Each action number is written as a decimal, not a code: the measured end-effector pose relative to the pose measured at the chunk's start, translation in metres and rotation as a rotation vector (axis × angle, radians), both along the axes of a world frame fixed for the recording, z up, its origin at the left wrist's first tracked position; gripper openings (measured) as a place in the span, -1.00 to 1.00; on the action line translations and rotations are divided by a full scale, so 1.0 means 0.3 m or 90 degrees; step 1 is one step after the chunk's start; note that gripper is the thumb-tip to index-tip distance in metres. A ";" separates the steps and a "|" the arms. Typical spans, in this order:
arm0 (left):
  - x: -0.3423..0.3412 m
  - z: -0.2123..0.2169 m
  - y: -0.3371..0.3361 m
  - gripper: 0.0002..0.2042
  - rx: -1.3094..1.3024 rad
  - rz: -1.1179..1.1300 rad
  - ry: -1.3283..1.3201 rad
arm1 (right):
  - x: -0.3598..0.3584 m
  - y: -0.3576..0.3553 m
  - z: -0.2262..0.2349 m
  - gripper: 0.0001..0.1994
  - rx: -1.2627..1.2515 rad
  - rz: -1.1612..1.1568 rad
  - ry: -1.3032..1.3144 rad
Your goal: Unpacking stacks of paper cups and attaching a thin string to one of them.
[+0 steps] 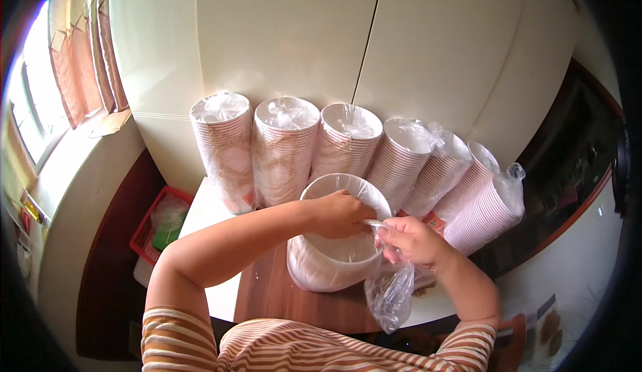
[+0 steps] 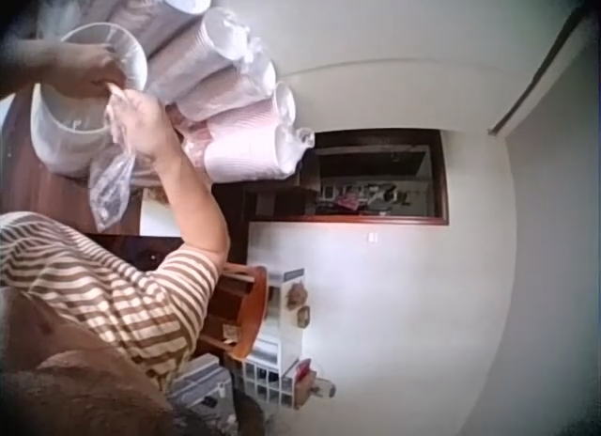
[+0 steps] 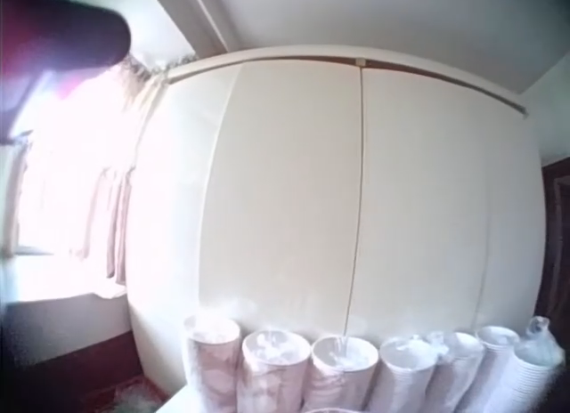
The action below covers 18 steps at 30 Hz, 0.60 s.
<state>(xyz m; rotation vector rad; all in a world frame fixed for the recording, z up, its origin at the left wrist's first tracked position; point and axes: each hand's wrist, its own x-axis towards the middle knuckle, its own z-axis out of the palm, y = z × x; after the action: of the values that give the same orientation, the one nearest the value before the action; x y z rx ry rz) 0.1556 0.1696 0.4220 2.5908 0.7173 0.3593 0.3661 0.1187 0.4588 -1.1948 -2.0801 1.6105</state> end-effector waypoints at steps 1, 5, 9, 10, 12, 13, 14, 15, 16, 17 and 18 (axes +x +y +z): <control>-0.003 -0.001 0.000 -0.75 0.007 0.017 -0.028 | -0.009 -0.007 -0.013 -0.75 -0.115 -0.047 0.127; -0.009 0.015 -0.007 -0.75 -0.033 0.017 -0.043 | -0.035 -0.051 -0.069 -0.70 -0.361 -0.104 0.408; -0.036 0.076 -0.070 -0.73 0.105 0.033 -0.225 | -0.027 -0.078 -0.128 -0.66 -0.381 -0.076 0.538; -0.055 0.103 -0.097 -0.73 0.219 0.079 -0.293 | -0.028 -0.080 -0.142 -0.64 -0.389 -0.088 0.565; -0.081 0.154 -0.136 -0.77 0.088 0.125 -0.332 | -0.022 -0.100 -0.144 -0.62 -0.391 -0.110 0.581; -0.089 0.192 -0.171 -0.78 -0.051 0.170 -0.315 | -0.017 -0.112 -0.142 -0.60 -0.394 -0.131 0.599; -0.096 0.200 -0.191 -0.72 -0.237 0.261 -0.265 | -0.026 -0.119 -0.141 -0.60 -0.396 -0.131 0.601; -0.093 0.199 -0.197 -0.67 -0.308 0.234 -0.253 | -0.038 -0.129 -0.137 -0.58 -0.398 -0.155 0.594; -0.094 0.196 -0.211 -0.62 -0.376 0.210 -0.242 | -0.056 -0.145 -0.127 -0.56 -0.399 -0.176 0.586; -0.089 0.169 -0.218 -0.57 -0.348 0.184 -0.238 | -0.075 -0.158 -0.117 -0.54 -0.366 -0.165 0.545; -0.089 0.173 -0.213 -0.57 -0.348 0.188 -0.238 | -0.097 -0.168 -0.140 -0.54 -0.399 -0.151 0.590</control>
<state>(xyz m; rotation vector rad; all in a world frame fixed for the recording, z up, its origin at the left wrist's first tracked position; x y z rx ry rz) 0.1289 0.1056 0.4739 1.8435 0.9090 0.6186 0.3372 0.0683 0.4167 -0.5666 -0.8651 2.1727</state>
